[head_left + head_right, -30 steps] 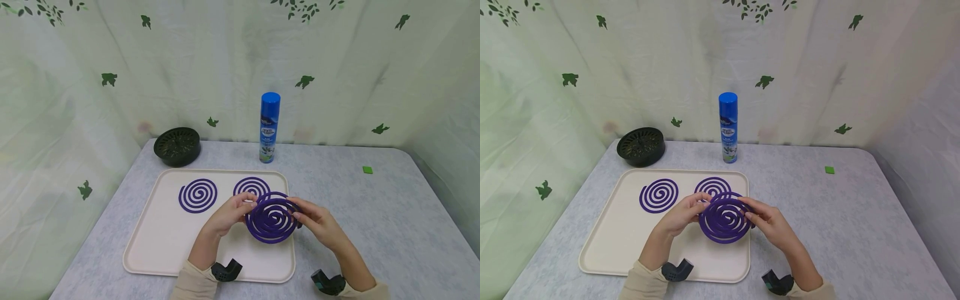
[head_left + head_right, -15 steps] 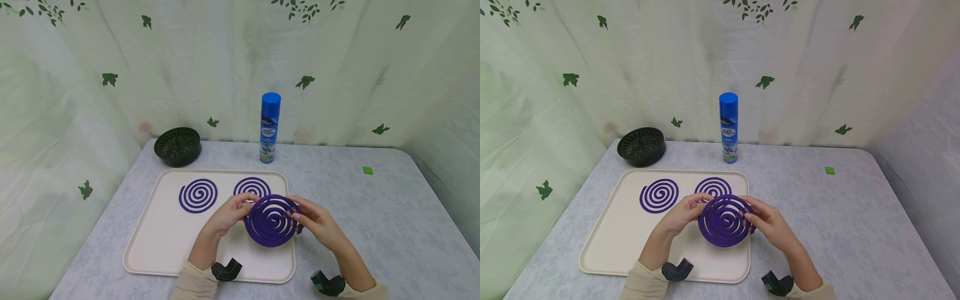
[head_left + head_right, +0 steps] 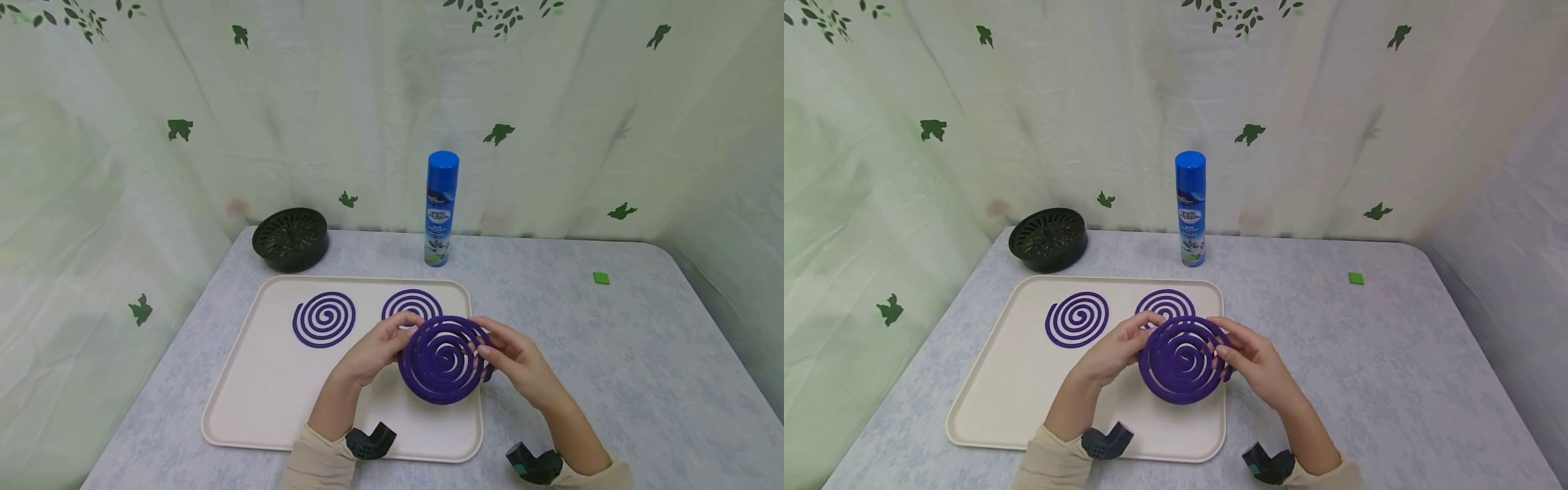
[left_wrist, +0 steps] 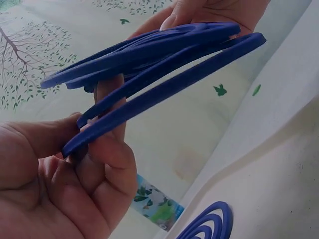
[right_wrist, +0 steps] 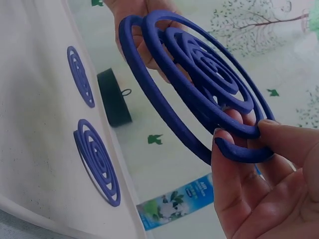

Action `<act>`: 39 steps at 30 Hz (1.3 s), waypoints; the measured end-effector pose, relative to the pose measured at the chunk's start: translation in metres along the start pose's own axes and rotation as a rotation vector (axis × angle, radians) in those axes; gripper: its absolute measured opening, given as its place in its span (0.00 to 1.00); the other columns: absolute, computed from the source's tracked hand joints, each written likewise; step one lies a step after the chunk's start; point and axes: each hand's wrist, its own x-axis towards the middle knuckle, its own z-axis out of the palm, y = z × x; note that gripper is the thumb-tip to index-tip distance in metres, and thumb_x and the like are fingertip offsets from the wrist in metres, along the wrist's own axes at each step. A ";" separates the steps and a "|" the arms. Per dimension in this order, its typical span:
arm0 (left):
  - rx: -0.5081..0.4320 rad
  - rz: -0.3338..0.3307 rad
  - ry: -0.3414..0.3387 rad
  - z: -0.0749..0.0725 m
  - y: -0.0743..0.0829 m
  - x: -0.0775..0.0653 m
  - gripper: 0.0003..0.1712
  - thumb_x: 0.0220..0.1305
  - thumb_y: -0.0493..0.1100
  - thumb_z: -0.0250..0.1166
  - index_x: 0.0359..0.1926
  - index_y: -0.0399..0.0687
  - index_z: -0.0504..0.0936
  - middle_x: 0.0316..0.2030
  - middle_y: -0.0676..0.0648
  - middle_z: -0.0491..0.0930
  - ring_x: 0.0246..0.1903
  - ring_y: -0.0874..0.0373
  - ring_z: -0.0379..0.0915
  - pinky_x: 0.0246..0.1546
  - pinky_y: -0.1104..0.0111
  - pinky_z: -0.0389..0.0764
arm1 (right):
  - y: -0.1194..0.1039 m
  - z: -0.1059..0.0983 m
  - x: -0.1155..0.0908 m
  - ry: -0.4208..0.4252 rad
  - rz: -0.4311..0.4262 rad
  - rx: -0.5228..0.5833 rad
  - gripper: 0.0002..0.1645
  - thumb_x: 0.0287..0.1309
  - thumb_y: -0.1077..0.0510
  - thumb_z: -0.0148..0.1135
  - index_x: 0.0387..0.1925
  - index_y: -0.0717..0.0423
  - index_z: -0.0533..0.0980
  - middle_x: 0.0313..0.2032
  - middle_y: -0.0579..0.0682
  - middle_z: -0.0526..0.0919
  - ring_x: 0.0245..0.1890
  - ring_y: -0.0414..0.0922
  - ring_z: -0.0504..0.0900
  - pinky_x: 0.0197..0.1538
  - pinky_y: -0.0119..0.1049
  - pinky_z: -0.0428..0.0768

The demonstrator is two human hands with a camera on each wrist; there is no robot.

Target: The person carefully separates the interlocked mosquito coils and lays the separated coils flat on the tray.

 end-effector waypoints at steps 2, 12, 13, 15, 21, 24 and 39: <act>-0.031 0.006 -0.008 0.001 0.001 -0.001 0.10 0.69 0.38 0.44 0.46 0.37 0.68 0.24 0.53 0.74 0.24 0.64 0.68 0.26 0.72 0.72 | -0.001 0.000 0.000 0.002 0.002 0.008 0.26 0.60 0.74 0.45 0.61 0.67 0.60 0.35 0.55 0.78 0.27 0.45 0.77 0.25 0.39 0.79; -0.084 0.038 -0.014 0.001 0.001 -0.001 0.09 0.69 0.35 0.41 0.44 0.38 0.67 0.28 0.53 0.75 0.25 0.65 0.69 0.29 0.73 0.73 | -0.002 0.002 0.000 0.036 0.022 0.030 0.26 0.61 0.73 0.45 0.61 0.67 0.59 0.37 0.53 0.79 0.27 0.43 0.77 0.25 0.38 0.79; -0.085 0.038 -0.013 0.001 0.001 -0.001 0.09 0.69 0.35 0.42 0.45 0.37 0.67 0.29 0.52 0.76 0.26 0.65 0.70 0.29 0.73 0.73 | -0.003 0.002 0.000 0.038 0.030 0.035 0.26 0.61 0.73 0.45 0.61 0.67 0.59 0.37 0.53 0.79 0.27 0.43 0.78 0.25 0.38 0.79; -0.089 0.035 -0.011 0.001 0.001 -0.001 0.10 0.69 0.35 0.42 0.46 0.36 0.67 0.30 0.52 0.77 0.26 0.64 0.71 0.29 0.73 0.74 | -0.004 0.003 0.000 0.040 0.041 0.043 0.26 0.61 0.73 0.45 0.61 0.67 0.58 0.36 0.54 0.79 0.27 0.44 0.78 0.24 0.38 0.79; -0.109 0.037 0.027 -0.001 0.000 -0.001 0.11 0.69 0.39 0.46 0.47 0.38 0.68 0.33 0.49 0.78 0.28 0.61 0.74 0.30 0.70 0.77 | -0.008 0.005 -0.001 0.044 0.087 0.069 0.26 0.61 0.71 0.46 0.61 0.68 0.58 0.37 0.52 0.80 0.28 0.44 0.79 0.24 0.39 0.80; -0.126 0.054 0.069 -0.002 0.000 -0.002 0.11 0.68 0.41 0.48 0.47 0.40 0.70 0.34 0.48 0.78 0.30 0.59 0.75 0.33 0.68 0.78 | -0.009 0.006 -0.001 0.048 0.110 0.095 0.26 0.62 0.70 0.46 0.61 0.68 0.57 0.38 0.52 0.80 0.26 0.46 0.80 0.25 0.41 0.80; -0.103 0.063 0.204 -0.004 0.009 -0.006 0.16 0.61 0.34 0.56 0.49 0.28 0.72 0.33 0.48 0.76 0.30 0.61 0.73 0.29 0.69 0.79 | -0.003 0.001 -0.001 0.073 0.121 0.111 0.32 0.60 0.72 0.48 0.64 0.61 0.54 0.39 0.58 0.80 0.24 0.56 0.79 0.29 0.45 0.80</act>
